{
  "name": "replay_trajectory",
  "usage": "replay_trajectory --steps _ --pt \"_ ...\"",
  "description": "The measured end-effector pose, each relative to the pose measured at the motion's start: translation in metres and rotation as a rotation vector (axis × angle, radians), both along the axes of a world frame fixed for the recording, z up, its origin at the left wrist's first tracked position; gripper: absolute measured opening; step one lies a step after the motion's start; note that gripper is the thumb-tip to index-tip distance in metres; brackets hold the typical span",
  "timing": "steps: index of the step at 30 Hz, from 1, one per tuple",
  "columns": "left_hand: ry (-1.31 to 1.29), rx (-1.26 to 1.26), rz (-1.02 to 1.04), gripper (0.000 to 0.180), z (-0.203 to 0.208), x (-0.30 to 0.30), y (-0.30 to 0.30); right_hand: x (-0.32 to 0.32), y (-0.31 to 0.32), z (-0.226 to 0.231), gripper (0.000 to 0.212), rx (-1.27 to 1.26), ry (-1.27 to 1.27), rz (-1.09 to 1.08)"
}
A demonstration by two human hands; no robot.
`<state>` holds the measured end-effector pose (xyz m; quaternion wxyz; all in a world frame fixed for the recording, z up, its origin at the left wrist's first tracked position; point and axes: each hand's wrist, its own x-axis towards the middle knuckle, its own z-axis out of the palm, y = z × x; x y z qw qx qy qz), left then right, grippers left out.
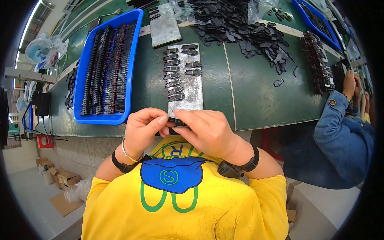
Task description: The person assembles electronic components by hand, picking up a small black housing and a speaker unit, fitting them together, and placing the assembled unit onto a metal plate. This process is repeated, with the person occasionally reaching into a blue tray to retrieve more parts.
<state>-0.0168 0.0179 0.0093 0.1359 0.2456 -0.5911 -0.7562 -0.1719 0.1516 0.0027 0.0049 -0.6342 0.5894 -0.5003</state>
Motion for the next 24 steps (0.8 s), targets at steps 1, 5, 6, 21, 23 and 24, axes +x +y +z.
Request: replay_trajectory --steps 1,5,6,21,23,24 --pt "0.037 -0.134 0.013 0.012 0.0 0.002 0.001 0.0 0.002 0.002 0.041 0.053 -0.06 0.007" --pt "0.256 -0.919 -0.049 0.013 0.008 0.004 -0.012 -0.004 0.004 0.001 0.043 0.096 -0.137 0.036" --pt "0.346 -1.242 -0.09 0.015 0.011 0.004 -0.015 -0.004 0.004 0.0 0.044 0.093 -0.147 0.047" --pt "0.671 -1.553 -0.246 0.024 0.012 0.014 -0.021 -0.013 0.0 -0.003 0.028 0.029 0.045 -0.042" --pt "0.668 -1.553 -0.24 0.024 0.012 0.015 -0.021 -0.017 -0.002 -0.001 0.026 0.072 0.05 -0.084" --pt "0.654 -1.55 -0.24 0.024 0.012 0.015 -0.02 -0.019 -0.005 0.001 0.025 0.103 0.04 -0.109"
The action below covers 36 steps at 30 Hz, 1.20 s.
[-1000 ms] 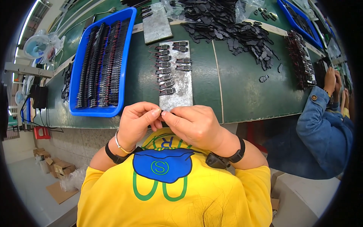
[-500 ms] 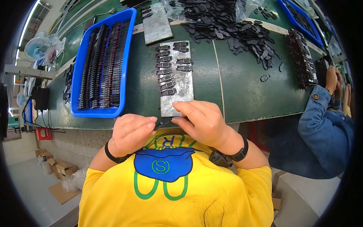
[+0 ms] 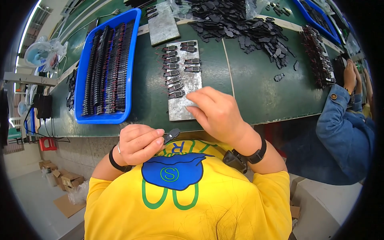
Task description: The person assembles electronic components by hand, picking up a small black housing and a speaker unit, fitting them together, and placing the assembled unit onto a metal plate. This process is repeated, with the person occasionally reaching into a blue tray to retrieve more parts.
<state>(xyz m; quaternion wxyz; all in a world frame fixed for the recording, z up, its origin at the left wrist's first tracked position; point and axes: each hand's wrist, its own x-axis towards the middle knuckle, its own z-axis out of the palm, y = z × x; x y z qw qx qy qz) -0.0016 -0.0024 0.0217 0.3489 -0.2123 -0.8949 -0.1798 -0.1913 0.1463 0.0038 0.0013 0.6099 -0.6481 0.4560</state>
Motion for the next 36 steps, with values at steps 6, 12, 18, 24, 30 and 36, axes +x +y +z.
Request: replay_trajectory --steps 6,12,18,24,30,36 --pt "-0.093 0.229 0.034 0.017 -0.005 0.0 -0.001 -0.014 -0.005 0.005 0.02 0.09 0.084 -0.09" --pt "-0.536 1.155 0.154 0.006 -0.013 0.018 0.001 -0.09 0.007 0.018 0.019 0.263 0.061 -0.277" --pt "-0.657 1.417 0.111 0.006 -0.022 0.009 0.005 -0.147 -0.017 0.016 0.021 0.367 0.058 -0.306" --pt "-0.613 1.458 0.094 0.005 -0.027 0.01 0.003 -0.163 -0.063 0.003 0.024 0.412 0.322 -0.431" --pt "-0.562 1.443 0.019 0.005 -0.033 0.016 -0.001 -0.153 -0.037 -0.003 0.033 0.358 0.466 -0.269" --pt "-0.563 1.391 -0.014 0.005 -0.035 0.014 -0.005 -0.155 0.017 0.019 0.031 0.387 0.294 -0.213"
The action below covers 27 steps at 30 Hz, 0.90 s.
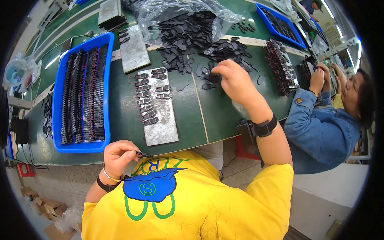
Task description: The person assembles electronic components by hand, picking up a small black housing and a speaker unit, fitting them together, and placing the assembled unit onto a metal plate. This process is repeated, with the person occasionally reaching into a blue tray to retrieve more parts.
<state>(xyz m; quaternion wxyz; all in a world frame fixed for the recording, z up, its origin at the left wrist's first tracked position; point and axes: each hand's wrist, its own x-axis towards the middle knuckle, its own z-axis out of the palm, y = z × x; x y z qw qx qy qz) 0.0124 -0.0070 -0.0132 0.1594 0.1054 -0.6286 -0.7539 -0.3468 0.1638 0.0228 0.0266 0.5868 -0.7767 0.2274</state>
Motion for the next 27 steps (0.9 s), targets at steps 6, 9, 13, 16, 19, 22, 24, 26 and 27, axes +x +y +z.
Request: replay_trajectory --steps 6,9,13,16,19,22,24,26,27 --pt "0.014 -0.008 0.014 0.004 0.0 -0.001 -0.001 0.008 0.017 0.001 0.021 -0.008 -0.132 -0.133" --pt "-0.003 -0.03 0.032 0.009 0.0 -0.004 0.001 0.019 0.015 0.007 0.019 0.045 -0.252 -0.111" --pt "-0.007 -0.038 0.049 0.012 0.002 -0.006 0.002 0.048 -0.021 0.003 0.02 0.015 -0.233 0.068" --pt "-0.004 -0.03 0.051 0.012 0.001 -0.006 0.004 0.062 -0.048 -0.006 0.02 0.21 -0.039 0.05" --pt "0.004 -0.013 0.049 0.011 0.001 -0.004 0.002 0.062 -0.042 -0.007 0.02 0.188 -0.025 0.162" --pt "0.032 -0.004 0.002 0.006 0.0 -0.002 0.0 0.054 -0.034 -0.006 0.021 0.154 -0.042 0.284" --pt "0.042 0.001 -0.001 0.006 -0.001 0.0 0.0 0.051 -0.026 0.001 0.022 0.076 -0.077 0.363" --pt "0.056 -0.005 -0.022 0.006 0.0 -0.001 -0.002 0.056 -0.022 0.008 0.022 0.106 -0.129 0.259" --pt "0.056 -0.002 -0.021 0.006 0.0 -0.001 -0.002 0.059 -0.019 0.01 0.022 0.13 -0.184 0.154"
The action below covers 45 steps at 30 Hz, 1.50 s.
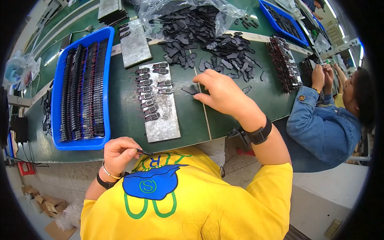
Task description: The person assembles electronic components by hand, picking up a small black housing and a speaker unit, fitting them together, and placing the assembled unit onto a metal plate. This process is repeated, with the person occasionally reaching into a blue tray to retrieve more parts.
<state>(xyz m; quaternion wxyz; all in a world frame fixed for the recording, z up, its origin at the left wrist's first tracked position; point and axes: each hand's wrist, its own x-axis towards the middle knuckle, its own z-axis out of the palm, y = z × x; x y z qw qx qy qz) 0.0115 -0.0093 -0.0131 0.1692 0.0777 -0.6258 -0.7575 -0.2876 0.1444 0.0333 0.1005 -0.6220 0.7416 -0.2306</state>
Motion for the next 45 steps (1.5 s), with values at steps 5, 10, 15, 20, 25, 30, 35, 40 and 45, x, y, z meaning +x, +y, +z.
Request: replay_trajectory --steps 5,10,15,20,25,30,35,40,45 --pt "-0.035 -0.003 0.006 0.008 0.002 -0.001 0.001 0.004 -0.01 -0.012 0.022 0.084 0.026 -0.122" --pt "-0.086 0.0 0.023 0.007 0.005 -0.002 0.001 0.01 -0.019 -0.015 0.02 0.112 0.129 -0.029" --pt "-0.144 0.05 0.047 0.007 0.007 -0.004 0.006 0.019 -0.014 -0.012 0.017 0.127 0.299 -0.076" --pt "-0.163 0.141 0.077 0.007 0.004 -0.005 0.009 0.029 -0.013 -0.019 0.015 0.04 0.395 -0.125" --pt "-0.24 0.182 0.109 0.008 0.011 -0.009 0.01 0.028 -0.005 -0.027 0.015 -0.088 0.14 -0.209" --pt "-0.32 0.231 0.111 0.009 0.019 -0.018 0.012 0.049 0.013 -0.017 0.021 -0.264 -0.332 -0.28" --pt "-0.316 0.258 0.108 0.014 0.017 -0.029 0.015 0.095 0.013 -0.005 0.026 -0.436 -0.393 -0.057" --pt "-0.309 0.252 0.149 0.014 0.02 -0.04 0.019 0.111 0.008 0.002 0.031 -0.539 -0.063 0.084" --pt "-0.305 0.237 0.162 0.013 0.02 -0.041 0.022 0.126 0.005 0.003 0.031 -0.499 0.055 0.035"
